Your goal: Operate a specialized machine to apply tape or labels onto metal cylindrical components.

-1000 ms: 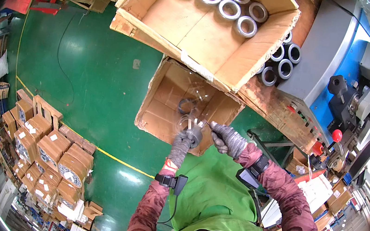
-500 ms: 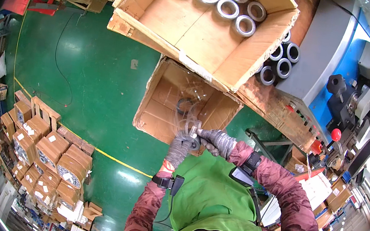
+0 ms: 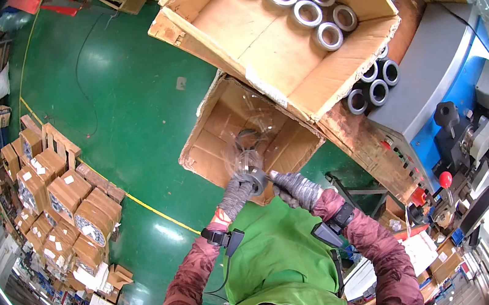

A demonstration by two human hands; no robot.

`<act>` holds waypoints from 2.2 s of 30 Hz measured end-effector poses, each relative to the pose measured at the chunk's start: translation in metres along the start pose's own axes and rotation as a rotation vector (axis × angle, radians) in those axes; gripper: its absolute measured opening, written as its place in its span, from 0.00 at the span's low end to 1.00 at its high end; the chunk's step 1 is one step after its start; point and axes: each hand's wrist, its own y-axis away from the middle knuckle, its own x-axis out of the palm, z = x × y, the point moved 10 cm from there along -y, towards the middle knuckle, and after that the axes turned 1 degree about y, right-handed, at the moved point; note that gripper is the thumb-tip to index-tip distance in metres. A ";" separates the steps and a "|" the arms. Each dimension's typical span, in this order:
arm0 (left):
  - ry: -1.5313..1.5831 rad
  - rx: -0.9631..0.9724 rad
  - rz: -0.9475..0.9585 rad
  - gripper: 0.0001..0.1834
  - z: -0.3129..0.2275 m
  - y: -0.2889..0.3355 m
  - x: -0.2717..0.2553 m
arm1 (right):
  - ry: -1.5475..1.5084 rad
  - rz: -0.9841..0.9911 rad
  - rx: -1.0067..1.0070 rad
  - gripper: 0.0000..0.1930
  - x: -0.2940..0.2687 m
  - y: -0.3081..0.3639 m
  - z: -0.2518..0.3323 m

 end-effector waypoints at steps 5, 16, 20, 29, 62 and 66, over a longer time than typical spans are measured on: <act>-0.040 0.040 0.077 0.14 -0.008 -0.002 0.009 | -0.024 0.045 0.020 0.28 0.009 -0.007 -0.001; 0.063 -0.099 0.067 0.11 0.014 0.008 0.013 | 0.514 -0.318 -0.434 0.31 -0.032 -0.002 0.052; 0.172 -0.133 0.063 0.14 0.013 0.008 0.022 | 0.720 -0.430 -0.468 0.34 -0.009 -0.008 0.025; 0.274 -0.012 0.113 0.17 -0.027 0.005 0.043 | 0.680 -0.504 -0.422 0.29 -0.028 -0.011 0.022; 0.964 0.221 -0.276 0.15 -0.103 -0.027 -0.085 | 0.251 -0.538 -0.347 0.17 -0.098 0.068 -0.024; -0.229 0.191 -0.639 0.15 -0.175 0.005 -0.068 | 0.423 -0.571 -0.442 0.18 -0.098 0.062 -0.013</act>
